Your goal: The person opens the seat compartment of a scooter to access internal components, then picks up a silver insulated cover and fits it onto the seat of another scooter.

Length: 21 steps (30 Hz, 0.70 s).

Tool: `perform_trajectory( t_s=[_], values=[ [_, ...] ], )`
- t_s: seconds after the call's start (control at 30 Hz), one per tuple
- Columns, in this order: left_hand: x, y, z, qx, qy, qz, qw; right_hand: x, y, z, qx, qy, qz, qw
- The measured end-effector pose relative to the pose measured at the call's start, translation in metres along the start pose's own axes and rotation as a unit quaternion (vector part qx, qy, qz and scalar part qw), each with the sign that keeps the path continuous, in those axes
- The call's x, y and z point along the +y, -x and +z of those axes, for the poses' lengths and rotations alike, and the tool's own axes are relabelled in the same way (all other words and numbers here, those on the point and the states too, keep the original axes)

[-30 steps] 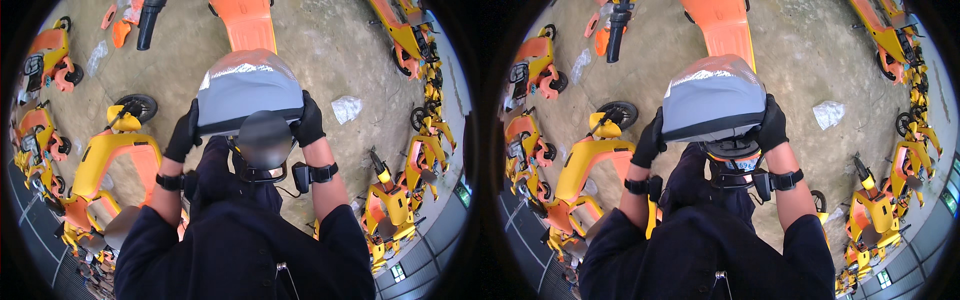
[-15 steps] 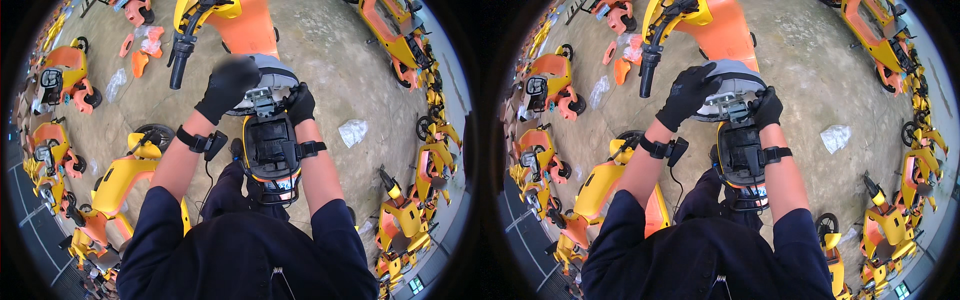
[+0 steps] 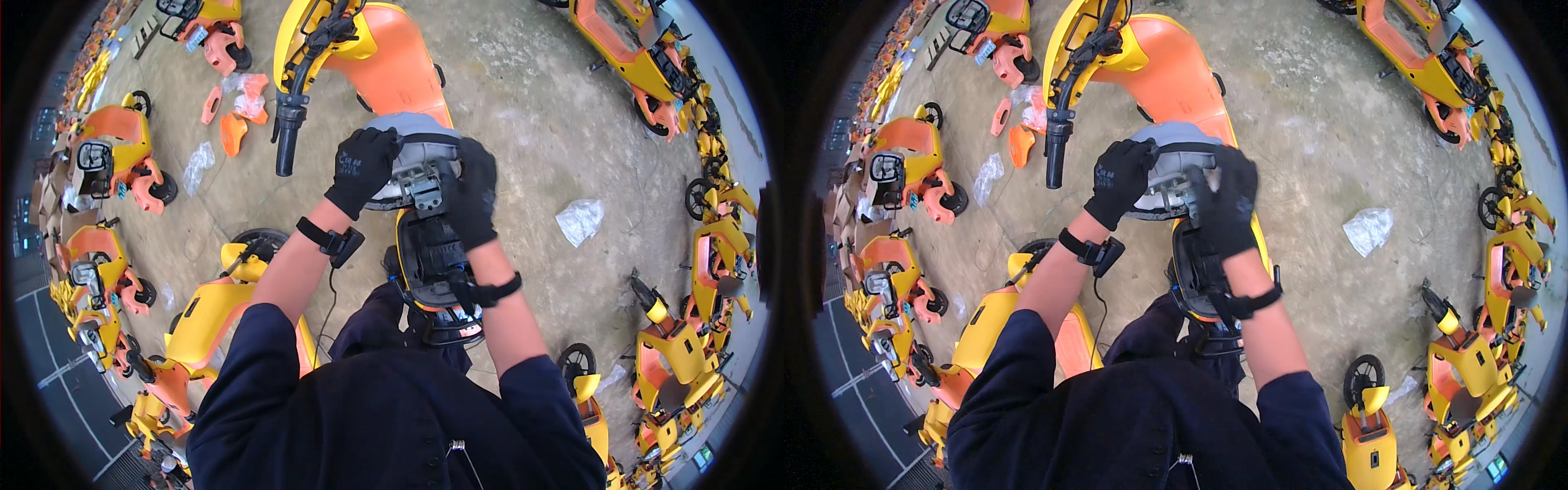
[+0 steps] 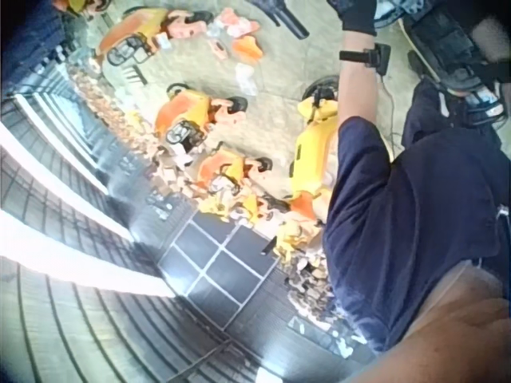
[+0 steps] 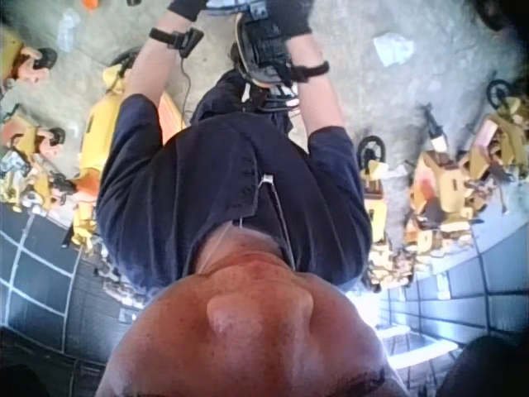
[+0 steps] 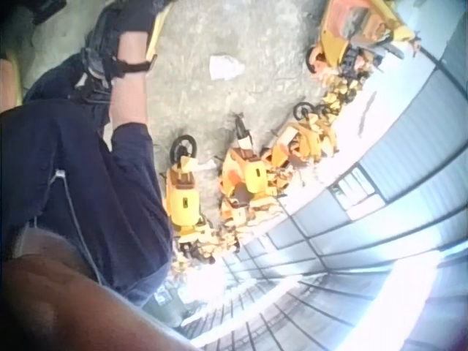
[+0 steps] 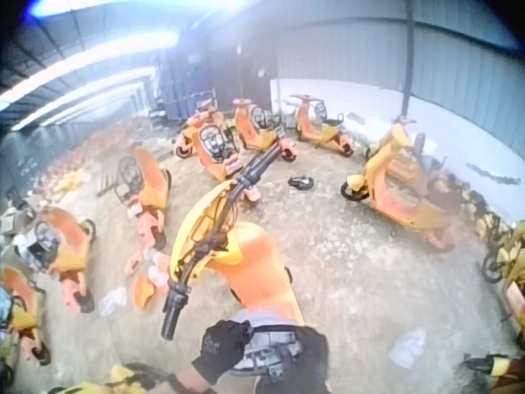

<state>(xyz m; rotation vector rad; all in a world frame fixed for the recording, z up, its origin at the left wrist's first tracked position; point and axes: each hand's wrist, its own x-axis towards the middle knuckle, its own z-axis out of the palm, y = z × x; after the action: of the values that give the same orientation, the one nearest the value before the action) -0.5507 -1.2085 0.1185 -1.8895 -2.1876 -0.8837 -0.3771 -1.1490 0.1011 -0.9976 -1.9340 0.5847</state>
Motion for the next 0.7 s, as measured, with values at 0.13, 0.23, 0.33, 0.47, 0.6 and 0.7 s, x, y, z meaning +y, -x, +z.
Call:
perform_trajectory(
  t_s=[0.13, 0.23, 0.33, 0.47, 0.6, 0.7],
  values=[
    [0.005, -0.002, 0.005, -0.008, 0.028, -0.026, 0.999, 0.001, -0.018, 0.034, -0.003, 0.016, -0.092, 0.996],
    [0.003, -0.002, 0.005, 0.019, 0.019, -0.03, 0.999, -0.005, -0.028, 0.038, -0.027, 0.021, -0.082, 0.996],
    [0.008, 0.0, -0.003, -0.061, 0.004, -0.027, 0.998, 0.0, -0.03, 0.036, -0.06, -0.018, -0.082, 0.995],
    [0.094, -0.005, -0.014, -0.046, 0.073, 0.013, 0.996, 0.015, -0.043, 0.039, -0.105, -0.066, -0.16, 0.979],
    [0.041, -0.017, -0.01, 0.073, 0.15, -0.004, 0.986, 0.034, -0.042, 0.031, -0.234, -0.1, -0.17, 0.952],
    [0.022, 0.017, -0.017, 0.031, 0.11, -0.079, 0.99, 0.023, -0.042, 0.019, -0.256, -0.17, -0.014, 0.952]
  ],
)
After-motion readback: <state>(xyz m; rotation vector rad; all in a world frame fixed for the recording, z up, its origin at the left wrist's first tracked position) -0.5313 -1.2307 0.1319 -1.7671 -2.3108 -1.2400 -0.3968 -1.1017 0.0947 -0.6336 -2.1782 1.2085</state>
